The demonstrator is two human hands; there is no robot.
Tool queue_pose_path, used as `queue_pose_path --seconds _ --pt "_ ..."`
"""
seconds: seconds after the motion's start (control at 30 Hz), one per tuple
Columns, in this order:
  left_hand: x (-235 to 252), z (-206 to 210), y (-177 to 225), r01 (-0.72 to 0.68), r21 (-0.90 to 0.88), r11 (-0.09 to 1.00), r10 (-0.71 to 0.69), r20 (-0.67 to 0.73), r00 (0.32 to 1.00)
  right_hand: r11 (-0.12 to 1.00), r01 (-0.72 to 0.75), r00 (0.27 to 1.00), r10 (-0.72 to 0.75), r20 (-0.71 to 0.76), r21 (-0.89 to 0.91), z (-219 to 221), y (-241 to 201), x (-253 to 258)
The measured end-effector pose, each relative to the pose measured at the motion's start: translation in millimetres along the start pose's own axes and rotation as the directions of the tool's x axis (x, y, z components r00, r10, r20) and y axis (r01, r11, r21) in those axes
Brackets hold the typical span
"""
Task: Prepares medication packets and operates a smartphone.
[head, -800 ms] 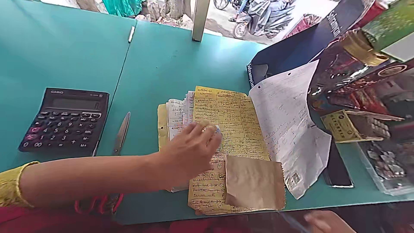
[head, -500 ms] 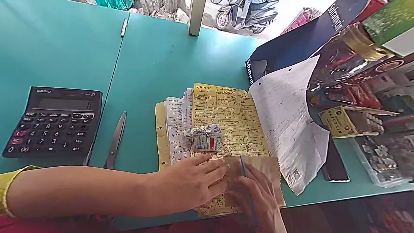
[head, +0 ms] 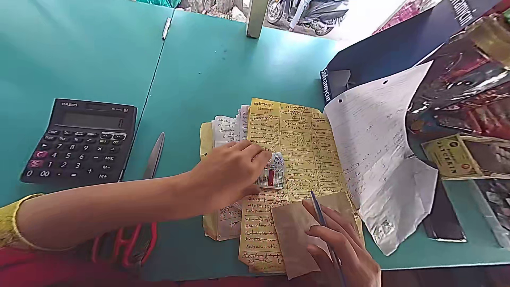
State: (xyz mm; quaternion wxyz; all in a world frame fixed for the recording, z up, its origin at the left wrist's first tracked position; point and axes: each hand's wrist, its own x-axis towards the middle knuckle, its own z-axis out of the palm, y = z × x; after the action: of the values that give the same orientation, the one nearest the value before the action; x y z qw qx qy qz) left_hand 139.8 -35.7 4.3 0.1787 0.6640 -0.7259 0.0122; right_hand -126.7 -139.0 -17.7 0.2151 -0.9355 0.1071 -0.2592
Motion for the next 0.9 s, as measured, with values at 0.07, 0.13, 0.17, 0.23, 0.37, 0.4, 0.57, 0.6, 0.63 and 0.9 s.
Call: queue_pose_path --seconds 0.07,0.13,0.17,0.23,0.37,0.4,0.57,0.6,0.63,0.9 --pt "1.2 4.7 -3.7 0.018 -0.031 0.999 -0.019 -0.012 1.000 0.999 0.011 1.000 -0.011 -0.007 -0.040 7.7 3.4 3.5" --pt "0.8 5.5 -3.6 -0.043 -0.015 0.999 0.042 -0.039 0.998 0.998 0.019 1.000 -0.019 0.011 -0.066 14.6 6.6 3.3" --pt "0.5 4.9 -3.9 -0.086 -0.009 0.996 0.085 -0.045 0.995 0.998 0.020 1.000 -0.019 0.017 -0.060 17.8 8.3 1.9" --pt "0.5 4.4 -4.8 -0.153 0.018 0.988 0.154 -0.051 0.987 1.000 0.016 1.000 -0.016 0.011 -0.026 20.6 11.6 -0.9" --pt "1.6 -0.1 -6.1 -0.280 0.081 0.957 0.286 -0.076 0.955 0.998 -0.002 0.998 0.006 -0.057 0.060 13.0 10.0 -3.0" --pt "1.7 -2.4 -7.0 -0.311 0.089 0.946 0.316 -0.063 0.947 0.999 -0.004 0.997 0.008 -0.077 0.054 10.2 9.6 -2.6" --pt "-7.5 -0.4 -0.9 -0.277 0.117 0.954 0.284 -0.055 0.957 0.995 -0.044 0.986 0.027 -0.167 -0.095 -6.9 19.1 0.1" --pt "-10.1 3.5 2.1 -0.231 0.092 0.969 0.239 -0.089 0.967 0.990 -0.077 0.978 0.051 -0.201 -0.120 -12.1 23.0 -0.2" --pt "-12.9 6.9 6.1 -0.179 0.069 0.981 0.186 -0.108 0.977 0.983 -0.113 0.969 0.078 -0.233 -0.141 -17.9 26.6 -1.6" --pt "-8.0 6.2 4.7 -0.151 0.129 0.980 0.151 0.010 0.989 0.976 -0.189 0.962 0.161 -0.220 -0.112 -25.9 31.6 -14.8"
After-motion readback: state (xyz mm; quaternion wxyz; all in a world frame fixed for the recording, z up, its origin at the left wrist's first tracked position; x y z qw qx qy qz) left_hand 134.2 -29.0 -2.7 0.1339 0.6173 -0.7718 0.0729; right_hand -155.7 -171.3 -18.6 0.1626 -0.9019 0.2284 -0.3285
